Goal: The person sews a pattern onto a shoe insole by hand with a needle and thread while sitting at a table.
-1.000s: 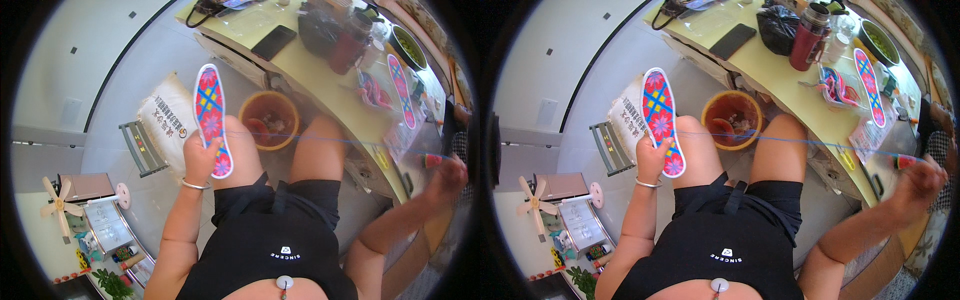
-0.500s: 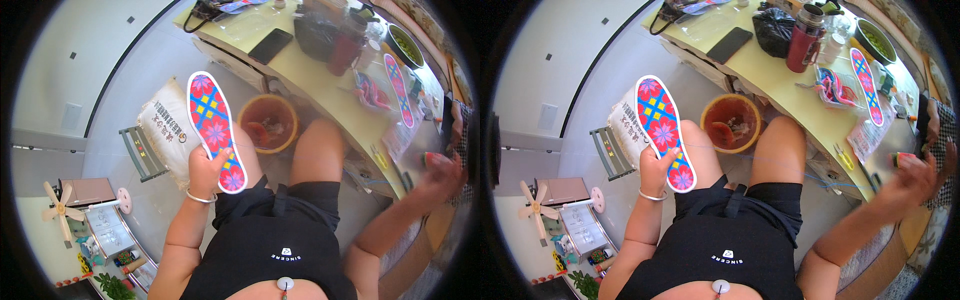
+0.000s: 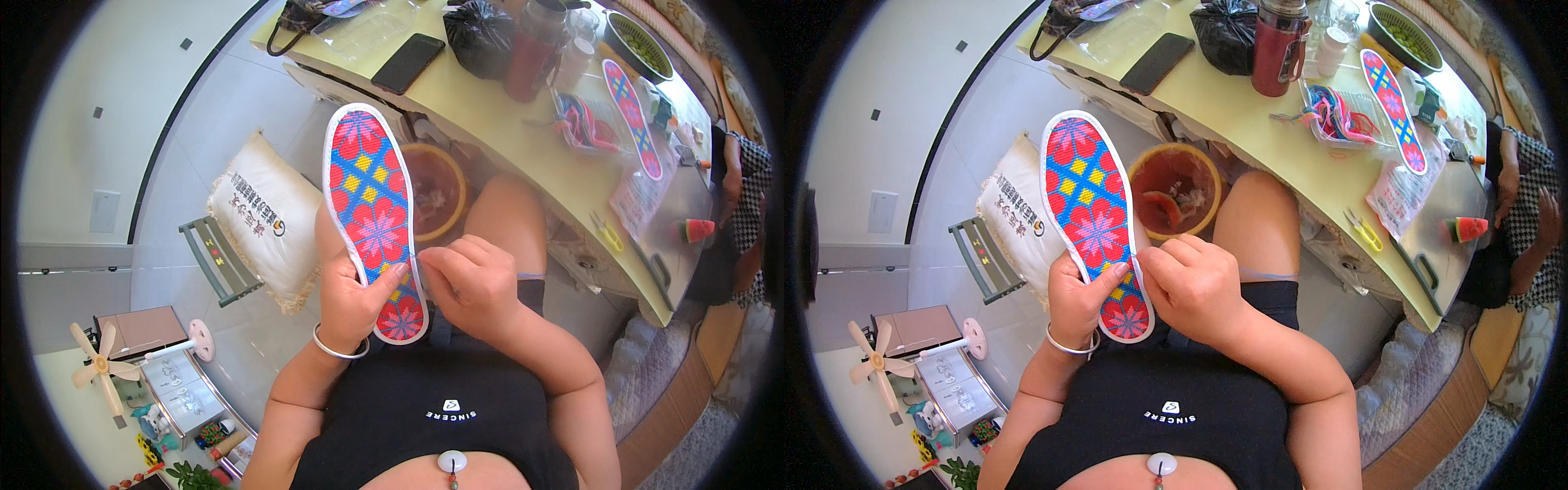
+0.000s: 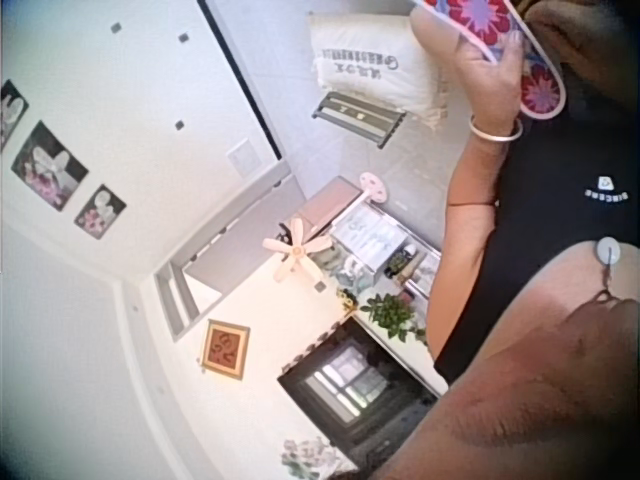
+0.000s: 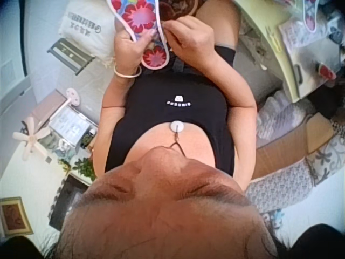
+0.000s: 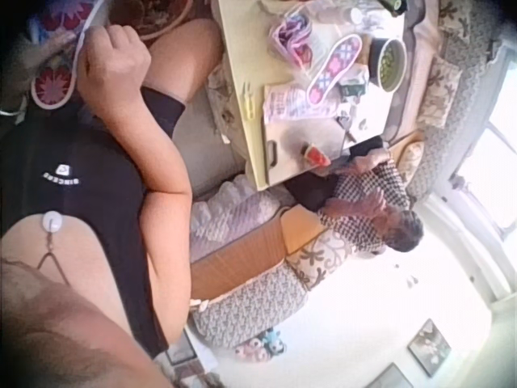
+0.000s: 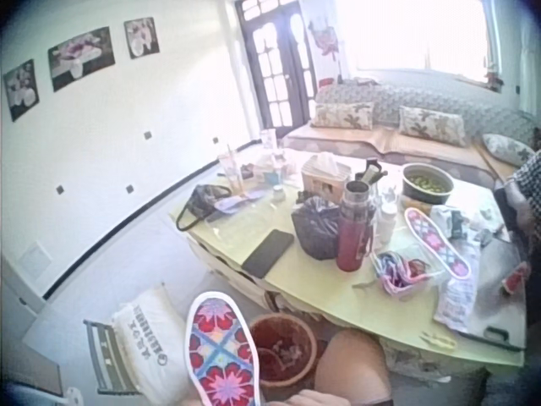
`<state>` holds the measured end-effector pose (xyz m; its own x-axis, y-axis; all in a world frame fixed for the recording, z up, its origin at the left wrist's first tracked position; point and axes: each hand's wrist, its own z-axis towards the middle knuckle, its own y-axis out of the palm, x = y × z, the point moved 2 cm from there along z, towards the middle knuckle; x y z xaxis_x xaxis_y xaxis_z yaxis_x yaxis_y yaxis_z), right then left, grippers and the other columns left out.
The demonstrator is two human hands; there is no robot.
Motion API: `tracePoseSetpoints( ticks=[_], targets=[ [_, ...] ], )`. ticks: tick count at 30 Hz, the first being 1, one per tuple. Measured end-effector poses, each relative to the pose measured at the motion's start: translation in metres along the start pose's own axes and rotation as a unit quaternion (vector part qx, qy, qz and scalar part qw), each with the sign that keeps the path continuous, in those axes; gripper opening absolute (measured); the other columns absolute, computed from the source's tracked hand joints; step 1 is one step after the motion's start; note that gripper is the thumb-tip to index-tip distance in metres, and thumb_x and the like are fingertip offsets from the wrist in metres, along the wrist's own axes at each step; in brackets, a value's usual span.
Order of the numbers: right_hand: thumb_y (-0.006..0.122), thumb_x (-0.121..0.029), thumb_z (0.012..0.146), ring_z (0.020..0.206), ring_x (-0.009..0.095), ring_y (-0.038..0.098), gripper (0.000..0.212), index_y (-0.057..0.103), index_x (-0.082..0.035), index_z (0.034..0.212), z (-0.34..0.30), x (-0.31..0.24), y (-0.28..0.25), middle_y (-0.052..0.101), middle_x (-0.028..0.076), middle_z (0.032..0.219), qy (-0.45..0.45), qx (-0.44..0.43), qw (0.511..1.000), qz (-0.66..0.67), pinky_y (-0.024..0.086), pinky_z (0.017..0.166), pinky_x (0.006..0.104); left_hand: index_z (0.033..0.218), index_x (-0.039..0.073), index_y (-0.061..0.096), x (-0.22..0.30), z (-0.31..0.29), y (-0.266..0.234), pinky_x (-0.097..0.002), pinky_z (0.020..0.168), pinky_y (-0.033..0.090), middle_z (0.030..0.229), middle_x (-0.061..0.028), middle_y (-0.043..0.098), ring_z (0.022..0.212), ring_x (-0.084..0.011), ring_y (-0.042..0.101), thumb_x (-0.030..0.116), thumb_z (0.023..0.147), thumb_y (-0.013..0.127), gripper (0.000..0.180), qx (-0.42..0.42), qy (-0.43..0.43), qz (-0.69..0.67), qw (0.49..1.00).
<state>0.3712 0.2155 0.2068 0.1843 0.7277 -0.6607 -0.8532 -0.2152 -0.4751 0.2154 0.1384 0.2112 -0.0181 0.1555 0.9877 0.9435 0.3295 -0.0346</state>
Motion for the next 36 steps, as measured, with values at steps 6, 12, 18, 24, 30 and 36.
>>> tracePoseSetpoints(
  ticks=[6, 12, 18, 24, 30, 36],
  targets=[
    [0.071, 0.005, 0.07, 0.057, 0.028, 0.058, 0.015, 0.065, -0.001, 0.082, 0.0, 0.001, 0.001, 0.06, 0.011, 0.067, -0.002, -0.003, 1.0, 0.003, 0.045, 0.05, 0.0357, 0.108, -0.001, 0.065, 0.0, -0.001, 0.0, -0.0281, 0.082, 0.053, 0.101, -0.0074, 0.071, 0.09, -0.0121, 0.066, 0.001, 0.087, 0.068, 0.022, -0.004, -0.009, 0.0, 1.0],
    [0.07, 0.002, 0.07, 0.058, 0.026, 0.058, 0.013, 0.063, -0.003, 0.079, 0.001, 0.001, 0.002, 0.056, 0.009, 0.065, 0.001, -0.016, 1.0, -0.013, 0.046, 0.05, 0.0358, 0.108, -0.002, 0.066, 0.003, 0.0, 0.0, -0.0289, 0.083, 0.051, 0.102, -0.0076, 0.071, 0.092, -0.0123, 0.065, -0.001, 0.085, 0.07, 0.023, 0.005, 0.005, 0.054, 0.999],
    [0.069, 0.0, 0.07, 0.061, 0.026, 0.058, 0.015, 0.059, -0.005, 0.082, 0.001, 0.0, 0.008, 0.053, 0.008, 0.065, -0.008, -0.03, 0.999, -0.041, 0.047, 0.051, 0.0362, 0.118, -0.003, 0.062, -0.007, -0.001, 0.003, -0.0336, 0.096, 0.047, 0.116, -0.0117, 0.067, 0.11, -0.0203, 0.063, -0.003, 0.082, 0.071, 0.037, 0.018, 0.09, 0.153, 0.984],
    [0.069, 0.005, 0.076, 0.064, 0.03, 0.064, 0.022, 0.059, 0.0, 0.095, -0.002, -0.002, 0.007, 0.062, 0.012, 0.074, 0.049, -0.012, 0.998, 0.033, 0.05, 0.055, 0.0357, 0.119, -0.003, 0.062, -0.012, 0.0, 0.002, -0.0337, 0.095, 0.047, 0.116, -0.0124, 0.067, 0.109, -0.0209, 0.063, -0.004, 0.083, 0.069, 0.036, 0.008, 0.107, 0.133, 0.985],
    [0.07, -0.003, 0.081, 0.065, 0.028, 0.063, 0.022, 0.058, -0.002, 0.1, -0.006, 0.007, 0.019, 0.062, 0.011, 0.076, 0.083, 0.029, 0.991, 0.096, 0.05, 0.057, 0.0365, 0.118, -0.003, 0.062, -0.016, -0.001, 0.006, -0.0333, 0.1, 0.043, 0.12, -0.0119, 0.064, 0.113, -0.0214, 0.059, -0.004, 0.083, 0.07, 0.037, 0.019, 0.126, 0.108, 0.986],
    [0.071, -0.014, 0.088, 0.078, 0.012, 0.059, 0.012, 0.07, -0.002, 0.091, -0.009, 0.03, 0.012, 0.066, 0.003, 0.087, 0.32, -0.023, 0.889, 0.326, 0.047, 0.072, 0.0264, 0.112, 0.0, 0.065, -0.017, 0.007, -0.005, -0.0322, 0.093, 0.05, 0.111, -0.0086, 0.069, 0.102, -0.0183, 0.065, -0.006, 0.082, 0.07, 0.031, 0.003, 0.019, -0.087, 0.996]
  ],
)
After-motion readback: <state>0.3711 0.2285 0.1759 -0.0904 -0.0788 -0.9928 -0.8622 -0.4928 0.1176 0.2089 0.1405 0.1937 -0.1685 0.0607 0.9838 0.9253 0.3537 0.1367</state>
